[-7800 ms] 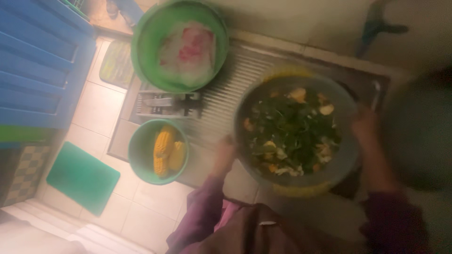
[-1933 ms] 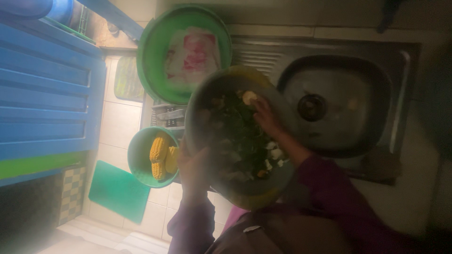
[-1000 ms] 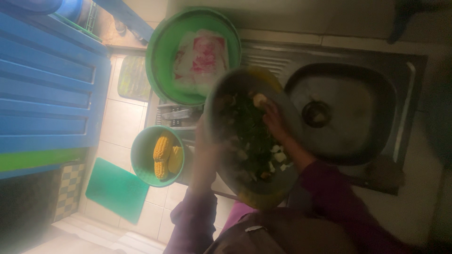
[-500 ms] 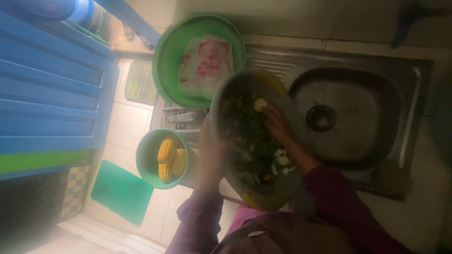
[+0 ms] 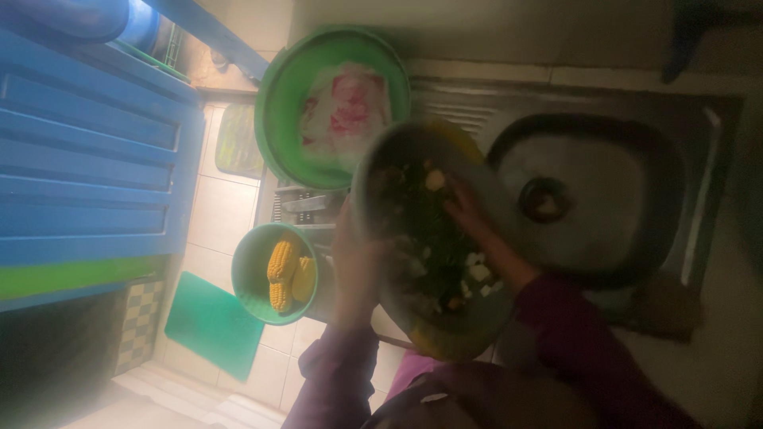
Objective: The person gathers corn cobs from the floor into a green bowl, carries the bowl to the kitchen sink, and rinses the corn under the tap. They then wash leafy greens and chopped vegetables in a large basin of water, drain the water by tilting the basin over the sink, and carry the bowls of washed corn and vegetables back across the room.
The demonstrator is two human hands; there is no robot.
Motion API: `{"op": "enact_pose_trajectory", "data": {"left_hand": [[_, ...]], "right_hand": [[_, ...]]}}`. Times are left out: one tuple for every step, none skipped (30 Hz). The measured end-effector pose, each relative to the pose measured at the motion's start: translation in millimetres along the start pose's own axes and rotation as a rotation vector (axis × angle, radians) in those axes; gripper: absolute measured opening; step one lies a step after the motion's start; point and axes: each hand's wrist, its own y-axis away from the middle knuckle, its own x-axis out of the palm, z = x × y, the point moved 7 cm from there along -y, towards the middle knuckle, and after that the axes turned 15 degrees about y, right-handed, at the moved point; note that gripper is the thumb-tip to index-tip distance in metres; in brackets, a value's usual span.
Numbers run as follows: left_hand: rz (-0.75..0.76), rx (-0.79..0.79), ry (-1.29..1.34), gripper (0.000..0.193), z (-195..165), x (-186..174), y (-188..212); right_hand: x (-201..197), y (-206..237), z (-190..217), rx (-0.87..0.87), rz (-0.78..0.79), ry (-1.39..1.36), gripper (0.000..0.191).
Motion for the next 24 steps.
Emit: {"op": "enact_pose_trajectory", "data": {"left_hand": [[0.006, -0.006, -0.028, 0.081, -0.7, 2.7, -0.6], [0.012, -0.012, -0.057, 0.081, -1.1, 5.9, -1.4], [0.018, -0.018, -0.085, 0.08, -1.4, 9.1, -2.2], [0.054, 0.016, -0.049, 0.08, -4.0, 14.9, -3.3], [0.09, 0.049, -0.013, 0.081, -6.3, 20.9, -4.1], [0.126, 0.082, 0.023, 0.081, -8.7, 26.4, -5.1], [0.092, 0.061, -0.006, 0.082, -7.1, 27.2, -7.3], [0.057, 0.041, -0.036, 0.084, -5.6, 27.7, -9.1], [0.023, 0.02, -0.065, 0.085, -4.5, 27.8, -11.0], [0.013, -0.014, -0.07, 0.086, -2.5, 29.3, -12.4], [0.002, -0.049, -0.075, 0.087, -0.7, 30.5, -13.3], [-0.009, -0.083, -0.079, 0.088, 1.1, 31.6, -14.0], [0.02, -0.029, -0.113, 0.088, -2.8, 35.8, -14.7], [0.049, 0.024, -0.147, 0.087, -6.5, 40.1, -15.0], [0.079, 0.078, -0.181, 0.086, -9.8, 44.5, -15.1], [0.043, 0.028, -0.161, 0.087, -6.1, 43.6, -15.8], [0.007, -0.023, -0.142, 0.087, -1.9, 42.4, -16.5], [-0.028, -0.074, -0.122, 0.087, 2.7, 40.9, -16.9], [-0.028, -0.058, -0.152, 0.087, 2.9, 41.8, -17.9], [-0.026, -0.043, -0.181, 0.086, 3.5, 42.2, -18.9], [-0.025, -0.027, -0.211, 0.086, 4.1, 42.5, -20.0], [-0.014, -0.014, -0.204, 0.086, 5.1, 42.9, -21.0], [-0.004, -0.001, -0.197, 0.086, 6.1, 43.2, -21.9], [0.005, 0.013, -0.19, 0.086, 6.9, 43.6, -22.7]], "right_hand": [[1.4, 0.1, -0.5, 0.009, 0.018, -0.082, 0.068], [2.2, 0.6, -1.3, 0.017, 0.035, -0.165, 0.07], [3.2, 0.8, -2.0, 0.026, 0.052, -0.247, 0.072], [6.3, 2.0, -7.7, 0.104, 0.099, -0.25, 0.071], [7.6, 2.5, -11.9, 0.156, 0.121, -0.251, 0.071], [7.3, 3.1, -14.2, 0.175, 0.127, -0.249, 0.071], [5.1, 2.2, -13.8, 0.148, 0.108, -0.222, 0.071], [1.5, 1.6, -12.9, 0.11, 0.071, -0.181, 0.071], [-0.4, 0.6, -12.6, 0.088, 0.05, -0.161, 0.071], [-0.3, 0.5, -14.7, 0.102, 0.058, -0.176, 0.071], [0.7, -0.3, -17.0, 0.125, 0.068, -0.2, 0.072], [3.4, 0.0, -20.4, 0.168, 0.104, -0.269, 0.072], [1.0, -1.7, -18.7, 0.129, 0.071, -0.223, 0.073], [-2.1, -2.9, -16.9, 0.09, 0.038, -0.177, 0.074], [-4.7, -4.0, -14.5, 0.052, 0.005, -0.129, 0.075], [-5.3, -4.5, -14.5, 0.048, -0.001, -0.132, 0.074], [-6.1, -4.9, -14.3, 0.044, -0.006, -0.135, 0.073], [-6.5, -4.8, -14.3, 0.039, -0.012, -0.138, 0.072], [-8.0, -4.6, -13.2, 0.021, -0.023, -0.144, 0.072], [-9.1, -3.8, -11.9, 0.002, -0.034, -0.151, 0.071], [-10.9, -3.1, -10.7, -0.016, -0.046, -0.156, 0.071], [-10.3, -2.0, -12.7, 0.011, -0.031, -0.202, 0.071], [-9.6, -0.9, -14.5, 0.039, -0.015, -0.247, 0.07], [-9.1, 0.0, -16.4, 0.065, 0.0, -0.292, 0.07]]}}
